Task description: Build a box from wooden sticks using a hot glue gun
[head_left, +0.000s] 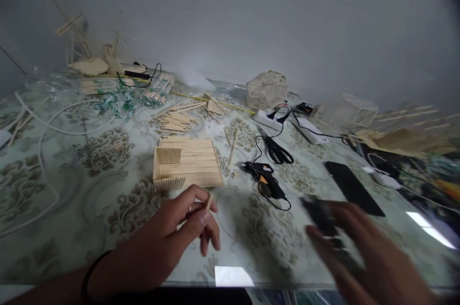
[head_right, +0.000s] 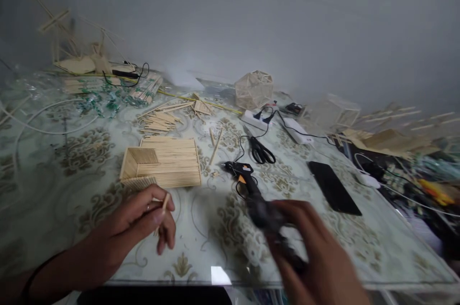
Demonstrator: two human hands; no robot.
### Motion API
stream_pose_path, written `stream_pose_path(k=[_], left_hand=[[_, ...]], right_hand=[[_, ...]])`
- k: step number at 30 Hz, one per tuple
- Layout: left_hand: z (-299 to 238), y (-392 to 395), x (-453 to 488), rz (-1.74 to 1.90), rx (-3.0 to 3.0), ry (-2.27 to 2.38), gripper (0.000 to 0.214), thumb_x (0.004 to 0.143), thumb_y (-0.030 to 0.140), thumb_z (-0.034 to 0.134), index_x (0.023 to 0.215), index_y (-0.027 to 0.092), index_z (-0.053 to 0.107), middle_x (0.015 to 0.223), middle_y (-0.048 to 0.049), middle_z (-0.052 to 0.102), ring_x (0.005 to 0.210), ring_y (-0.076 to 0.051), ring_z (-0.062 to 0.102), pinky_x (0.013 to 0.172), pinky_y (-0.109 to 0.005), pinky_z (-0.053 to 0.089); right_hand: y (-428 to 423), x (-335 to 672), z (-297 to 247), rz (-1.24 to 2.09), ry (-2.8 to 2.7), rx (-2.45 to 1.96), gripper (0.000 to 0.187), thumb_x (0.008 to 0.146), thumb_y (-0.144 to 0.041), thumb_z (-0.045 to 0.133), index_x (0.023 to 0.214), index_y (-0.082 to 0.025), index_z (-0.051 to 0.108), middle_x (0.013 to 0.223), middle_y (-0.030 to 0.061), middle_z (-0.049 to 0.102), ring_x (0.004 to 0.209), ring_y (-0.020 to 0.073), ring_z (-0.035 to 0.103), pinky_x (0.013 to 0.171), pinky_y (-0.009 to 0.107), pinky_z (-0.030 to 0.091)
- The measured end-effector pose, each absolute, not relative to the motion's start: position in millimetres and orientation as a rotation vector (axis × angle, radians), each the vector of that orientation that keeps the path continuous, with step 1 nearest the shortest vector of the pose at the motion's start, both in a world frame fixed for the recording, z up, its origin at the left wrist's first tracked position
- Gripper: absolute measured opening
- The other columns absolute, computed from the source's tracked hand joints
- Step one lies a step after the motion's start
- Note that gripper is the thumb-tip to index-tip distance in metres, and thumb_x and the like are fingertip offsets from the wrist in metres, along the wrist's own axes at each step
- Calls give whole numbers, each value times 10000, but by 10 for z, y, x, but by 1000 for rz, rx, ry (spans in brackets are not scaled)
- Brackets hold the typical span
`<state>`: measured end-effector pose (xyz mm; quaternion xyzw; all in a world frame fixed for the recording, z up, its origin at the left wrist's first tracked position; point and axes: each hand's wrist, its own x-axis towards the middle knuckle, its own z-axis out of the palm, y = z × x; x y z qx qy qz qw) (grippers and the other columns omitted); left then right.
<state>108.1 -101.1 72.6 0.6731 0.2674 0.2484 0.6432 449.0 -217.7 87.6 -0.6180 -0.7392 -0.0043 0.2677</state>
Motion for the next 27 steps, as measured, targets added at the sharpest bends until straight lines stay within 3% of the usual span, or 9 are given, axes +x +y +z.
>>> stream_pose_path(k=[1, 3, 6, 8, 12, 17, 23, 27], left_hand=[[705, -997, 1074, 605, 1476, 578, 190, 1148, 362, 444, 1073, 250, 578, 974, -25, 784, 900, -157, 732, 889, -294, 612], [669, -945, 1045, 738, 1419, 575, 172, 1107, 343, 602, 988, 231, 655, 1095, -42, 786, 1066, -163, 740, 984, -274, 605], [652, -872, 997, 982, 1213, 587, 149, 987, 297, 813, 865, 225, 769, 978, 11, 750, 846, -96, 732, 781, -162, 611], [667, -865, 989, 1070, 1036, 564, 86, 940, 257, 869, 875, 254, 813, 898, 46, 760, 701, -56, 722, 685, -124, 602], [692, -940, 1042, 1104, 932, 522, 124, 881, 192, 921, 823, 244, 825, 919, 44, 820, 735, -82, 795, 763, -157, 668], [633, -1052, 1107, 1088, 932, 471, 165, 872, 203, 936, 796, 221, 790, 907, 32, 834, 720, -92, 799, 702, -141, 657], [600, -1097, 1108, 1111, 1117, 532, 173, 888, 230, 929, 802, 227, 778, 892, 13, 844, 837, -120, 814, 781, -156, 664], [636, -1106, 1101, 1120, 1169, 552, 171, 912, 244, 904, 794, 237, 780, 872, 13, 849, 809, -107, 811, 739, -122, 646]], right_hand=[[-2093, 4225, 900, 21, -1969, -1746, 240, 1029, -344, 642, 1266, -308, 650, 1105, 68, 740, 886, 297, 823, 700, 363, 708], [-1950, 3810, 907, 110, -1995, -1728, 216, 1065, -354, 609, 1270, -288, 627, 1195, 80, 742, 1011, 280, 813, 821, 389, 705], [-1814, 3500, 842, 181, -1940, -1688, 175, 1105, -337, 550, 1262, -284, 606, 1182, 79, 739, 1049, 248, 788, 850, 366, 676], [-1769, 3404, 778, 240, -1890, -1647, 144, 1102, -292, 534, 1236, -287, 587, 1125, 59, 720, 1002, 217, 770, 824, 329, 656], [-1738, 3229, 652, 223, -1838, -1560, 352, 968, -144, 537, 1294, -278, 534, 1158, 61, 657, 1030, 217, 714, 869, 339, 632], [-1747, 3099, 520, 140, -1823, -1490, 638, 770, -109, 537, 1394, -237, 492, 1270, 103, 578, 1158, 265, 656, 951, 392, 613], [-1785, 3076, 412, 100, -1835, -1450, 642, 768, -127, 522, 1405, -200, 489, 1272, 122, 552, 1159, 281, 644, 937, 397, 615], [-1781, 3071, 399, 61, -1834, -1434, 601, 768, -130, 524, 1365, -199, 500, 1219, 109, 560, 1099, 269, 652, 910, 384, 625]])
